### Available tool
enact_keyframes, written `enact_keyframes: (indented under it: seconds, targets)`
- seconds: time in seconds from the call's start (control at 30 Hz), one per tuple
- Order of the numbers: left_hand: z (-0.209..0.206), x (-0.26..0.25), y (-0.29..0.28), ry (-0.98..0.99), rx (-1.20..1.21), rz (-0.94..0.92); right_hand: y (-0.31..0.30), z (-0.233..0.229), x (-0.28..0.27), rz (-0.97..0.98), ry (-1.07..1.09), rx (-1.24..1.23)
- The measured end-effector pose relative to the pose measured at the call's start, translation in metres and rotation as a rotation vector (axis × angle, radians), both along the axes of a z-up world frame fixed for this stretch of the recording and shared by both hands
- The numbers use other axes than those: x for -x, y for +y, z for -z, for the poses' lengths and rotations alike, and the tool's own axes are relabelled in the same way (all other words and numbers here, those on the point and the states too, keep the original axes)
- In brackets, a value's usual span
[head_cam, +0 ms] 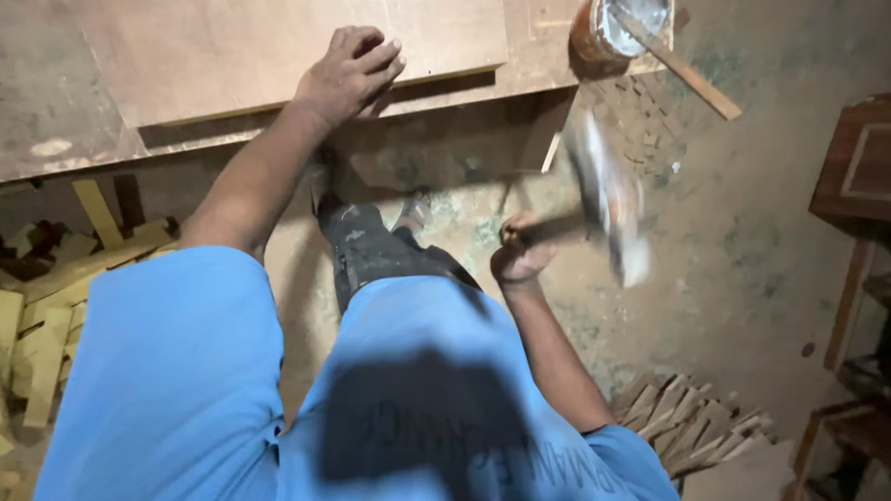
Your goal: The person applies adhesive to a wooden strip and then attaches and hammers it onto the edge of a plywood board on a workbench.
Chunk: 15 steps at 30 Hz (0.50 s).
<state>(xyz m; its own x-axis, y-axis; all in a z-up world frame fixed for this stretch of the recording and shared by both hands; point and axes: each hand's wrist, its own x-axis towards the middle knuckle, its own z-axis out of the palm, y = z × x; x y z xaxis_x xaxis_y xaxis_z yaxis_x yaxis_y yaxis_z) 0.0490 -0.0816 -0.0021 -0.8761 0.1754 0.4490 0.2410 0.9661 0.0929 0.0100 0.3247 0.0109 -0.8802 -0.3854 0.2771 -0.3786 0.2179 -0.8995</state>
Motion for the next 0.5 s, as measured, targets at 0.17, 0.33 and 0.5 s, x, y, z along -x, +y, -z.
enact_keyframes:
  seconds: [0.17, 0.33, 0.5]
  targets:
    - [-0.005, -0.002, 0.002, 0.012, -0.081, -0.011, -0.018, -0.003, -0.001, -0.100, -0.062, -0.786]
    - [-0.006, -0.001, -0.004, -0.015, -0.150, -0.005, -0.025, -0.023, -0.016, 0.098, -0.056, -0.125]
    - [-0.004, 0.002, -0.009, 0.020, -0.169, -0.008, -0.053, -0.017, -0.021, -0.007, -0.137, -0.783]
